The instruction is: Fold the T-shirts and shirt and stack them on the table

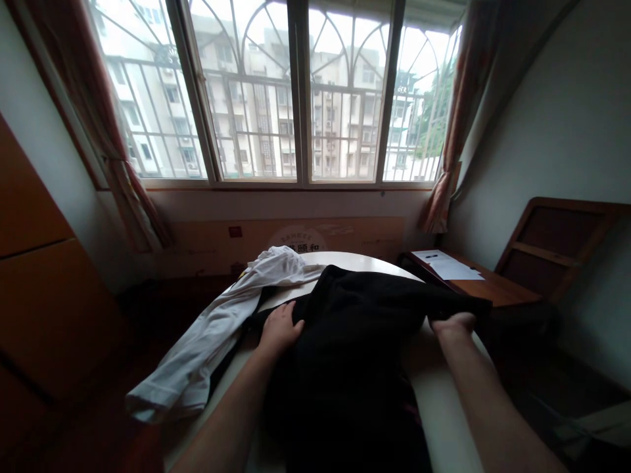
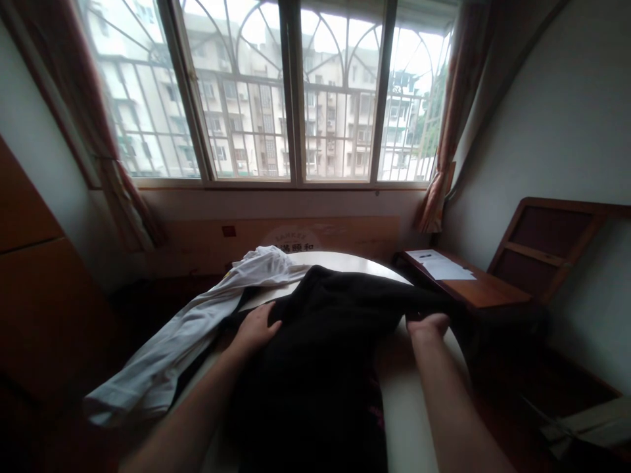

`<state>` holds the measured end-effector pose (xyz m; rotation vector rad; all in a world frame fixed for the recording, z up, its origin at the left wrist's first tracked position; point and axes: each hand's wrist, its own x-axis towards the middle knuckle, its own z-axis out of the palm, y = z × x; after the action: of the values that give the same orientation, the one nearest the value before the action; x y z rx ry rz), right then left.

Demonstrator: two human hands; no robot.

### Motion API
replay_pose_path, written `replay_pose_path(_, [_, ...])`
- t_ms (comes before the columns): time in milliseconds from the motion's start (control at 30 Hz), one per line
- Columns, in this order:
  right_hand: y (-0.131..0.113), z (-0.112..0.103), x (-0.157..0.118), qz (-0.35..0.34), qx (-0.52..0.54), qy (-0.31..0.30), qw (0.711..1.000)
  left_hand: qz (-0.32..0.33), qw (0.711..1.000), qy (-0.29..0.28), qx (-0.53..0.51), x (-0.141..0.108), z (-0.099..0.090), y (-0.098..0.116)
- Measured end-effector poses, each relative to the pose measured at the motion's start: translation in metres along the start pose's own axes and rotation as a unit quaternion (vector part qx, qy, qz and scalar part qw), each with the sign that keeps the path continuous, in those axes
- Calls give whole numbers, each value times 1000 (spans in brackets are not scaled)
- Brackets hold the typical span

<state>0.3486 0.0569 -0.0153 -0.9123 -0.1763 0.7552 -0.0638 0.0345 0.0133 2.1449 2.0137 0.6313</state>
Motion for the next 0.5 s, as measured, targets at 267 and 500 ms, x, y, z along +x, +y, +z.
replay_pose_path(267, [-8, -10, 18, -175, -55, 10, 983, -30, 999, 13, 25, -10, -7, 0])
replay_pose_path(500, [-12, 12, -46, -494, -285, 27, 821, 8, 924, 365, -115, -1, -19, -10])
